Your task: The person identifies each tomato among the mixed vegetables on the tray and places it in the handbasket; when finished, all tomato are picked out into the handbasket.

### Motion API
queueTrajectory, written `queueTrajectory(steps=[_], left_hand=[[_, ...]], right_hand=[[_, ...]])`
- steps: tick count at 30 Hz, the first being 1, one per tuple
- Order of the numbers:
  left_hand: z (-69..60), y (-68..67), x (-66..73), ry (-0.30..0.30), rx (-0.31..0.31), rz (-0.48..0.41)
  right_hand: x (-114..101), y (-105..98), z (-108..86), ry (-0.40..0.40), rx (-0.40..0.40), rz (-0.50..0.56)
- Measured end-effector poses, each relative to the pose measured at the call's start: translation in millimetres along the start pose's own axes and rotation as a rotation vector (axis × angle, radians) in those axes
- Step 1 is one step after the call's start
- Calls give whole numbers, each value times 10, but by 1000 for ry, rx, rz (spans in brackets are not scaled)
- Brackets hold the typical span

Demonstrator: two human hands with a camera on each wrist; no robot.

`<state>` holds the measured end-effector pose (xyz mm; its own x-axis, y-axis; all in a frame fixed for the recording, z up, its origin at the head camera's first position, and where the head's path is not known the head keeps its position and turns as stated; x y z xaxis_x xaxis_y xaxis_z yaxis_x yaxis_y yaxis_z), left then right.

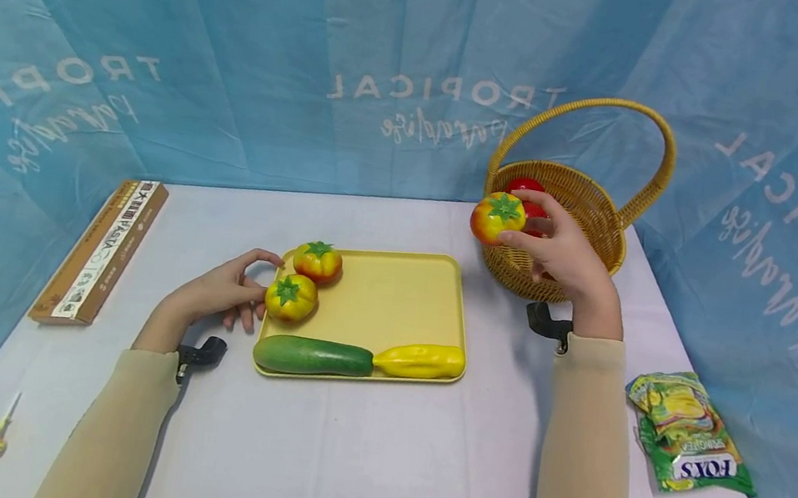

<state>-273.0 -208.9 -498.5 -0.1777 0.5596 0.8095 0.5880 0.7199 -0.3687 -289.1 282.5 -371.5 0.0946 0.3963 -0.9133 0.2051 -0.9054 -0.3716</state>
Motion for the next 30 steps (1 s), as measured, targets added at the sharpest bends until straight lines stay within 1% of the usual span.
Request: queueTrajectory(steps=[5, 10, 14, 18, 25, 30], left_hand=[[-7, -3, 0, -2, -1, -6], [-3, 3, 1, -4, -4, -10], [8, 0, -4, -7, -7, -12], [14, -4, -7, -7, -8, -15], [4, -1, -7, -4, -1, -12], [3, 0, -5, -4, -4, -13]], right_hand=[[161, -178, 8, 18, 56, -6], [292, -260, 52, 56, 90, -34], [384, -305, 76, 84, 118, -58], [460, -339, 94, 97, 141, -63], [522, -361, 106, 120, 165, -46], [538, -362, 119, 128, 172, -54]])
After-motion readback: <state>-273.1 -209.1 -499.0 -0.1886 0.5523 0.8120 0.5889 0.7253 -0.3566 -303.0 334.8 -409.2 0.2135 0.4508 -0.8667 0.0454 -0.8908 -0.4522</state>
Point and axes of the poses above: each hand's wrist, its own z-axis towards the middle knuckle, its own y-axis out of the palm, x = y × z, the point moved 7 cm from there along z, towards the middle knuckle, and after that the axes turned 2 degrees about -x, right-handed, at the moved point
